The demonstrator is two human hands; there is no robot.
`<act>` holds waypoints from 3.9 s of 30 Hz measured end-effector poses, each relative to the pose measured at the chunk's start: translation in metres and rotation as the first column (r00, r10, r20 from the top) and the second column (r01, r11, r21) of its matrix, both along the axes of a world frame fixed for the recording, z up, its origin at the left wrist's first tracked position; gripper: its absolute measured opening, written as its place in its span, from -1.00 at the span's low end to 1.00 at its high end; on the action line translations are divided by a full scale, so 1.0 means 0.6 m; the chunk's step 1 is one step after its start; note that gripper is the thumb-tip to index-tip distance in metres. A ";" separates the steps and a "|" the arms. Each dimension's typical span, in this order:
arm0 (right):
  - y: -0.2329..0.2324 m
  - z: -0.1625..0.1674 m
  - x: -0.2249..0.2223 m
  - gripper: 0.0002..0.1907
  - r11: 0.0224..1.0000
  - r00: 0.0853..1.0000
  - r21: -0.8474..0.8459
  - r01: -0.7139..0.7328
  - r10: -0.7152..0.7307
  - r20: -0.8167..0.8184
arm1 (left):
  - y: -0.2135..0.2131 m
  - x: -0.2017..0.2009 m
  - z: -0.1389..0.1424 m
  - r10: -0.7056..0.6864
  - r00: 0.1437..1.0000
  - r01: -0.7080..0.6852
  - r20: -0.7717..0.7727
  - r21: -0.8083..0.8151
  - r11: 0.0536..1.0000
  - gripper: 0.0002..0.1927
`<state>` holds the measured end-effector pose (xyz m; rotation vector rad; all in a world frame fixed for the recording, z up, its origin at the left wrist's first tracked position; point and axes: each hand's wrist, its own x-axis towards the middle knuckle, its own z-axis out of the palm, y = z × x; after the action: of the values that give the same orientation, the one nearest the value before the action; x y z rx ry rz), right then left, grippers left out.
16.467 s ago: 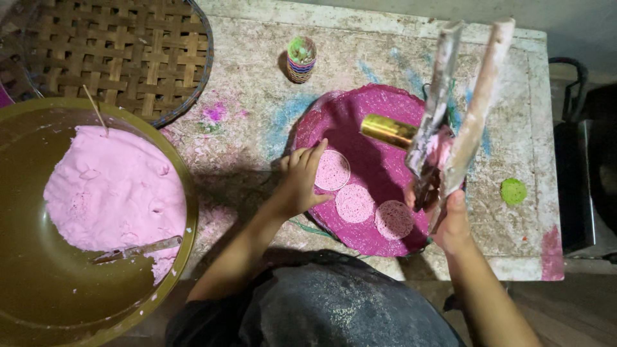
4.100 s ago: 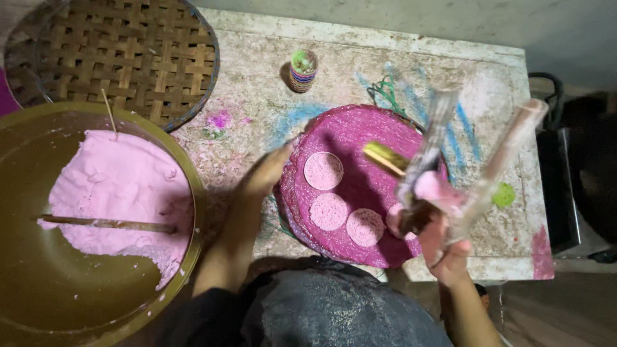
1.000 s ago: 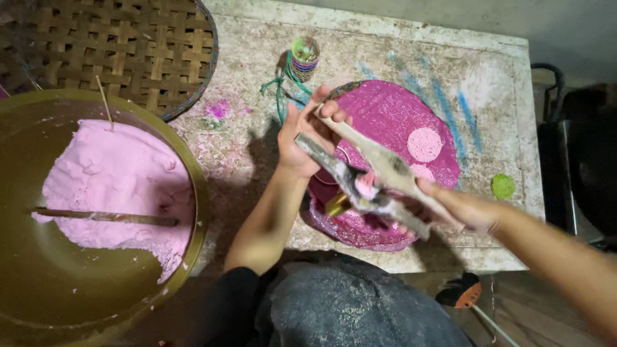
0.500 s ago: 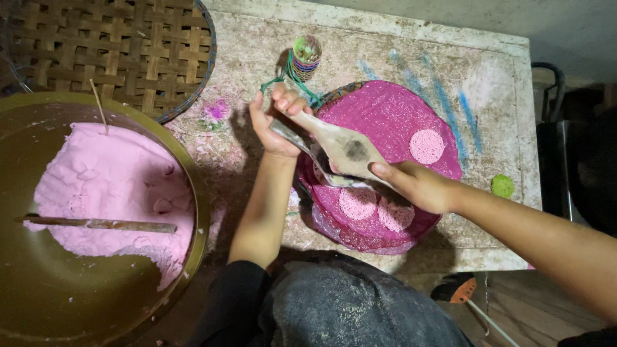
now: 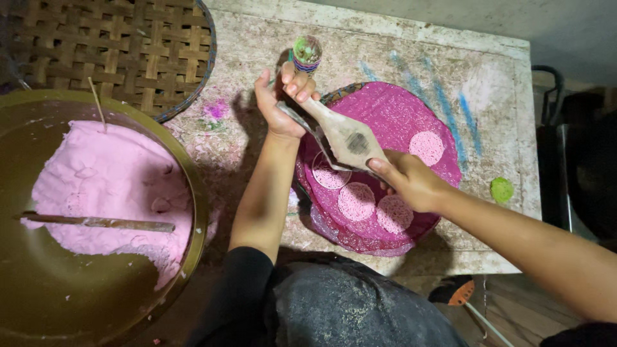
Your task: The person presses pink paste in a large basin with both hands, then loads it into a handheld wooden extruder press and squeezes the handle to extrude round paste discs onto a pink round board. They repeat the loading and pressing cycle, adding discs one at a time, and at the end lift a red mesh sheet over the finished discs.
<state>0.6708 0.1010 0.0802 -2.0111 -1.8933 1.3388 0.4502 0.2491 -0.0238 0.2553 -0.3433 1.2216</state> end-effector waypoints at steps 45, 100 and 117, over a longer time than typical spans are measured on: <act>-0.234 -0.157 0.098 -0.06 0.655 0.636 0.392 0.646 -0.179 -0.750 | -0.222 -0.006 -0.068 0.734 -0.471 0.390 -0.489 0.631 0.671 0.36; -0.105 0.044 0.166 -0.33 0.984 0.887 0.114 0.135 -0.171 0.429 | -0.106 0.264 0.046 -0.188 0.982 0.168 -0.004 -0.436 0.884 -0.42; -0.113 -0.004 0.198 -0.39 0.965 0.914 0.256 0.051 -0.149 0.377 | -0.125 0.258 0.061 -0.144 0.988 0.097 -0.064 -0.475 0.875 -0.47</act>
<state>0.7898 0.0334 0.0778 -2.3382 -1.9463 0.6700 0.6050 0.1743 0.0126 -0.1287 0.0311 1.1270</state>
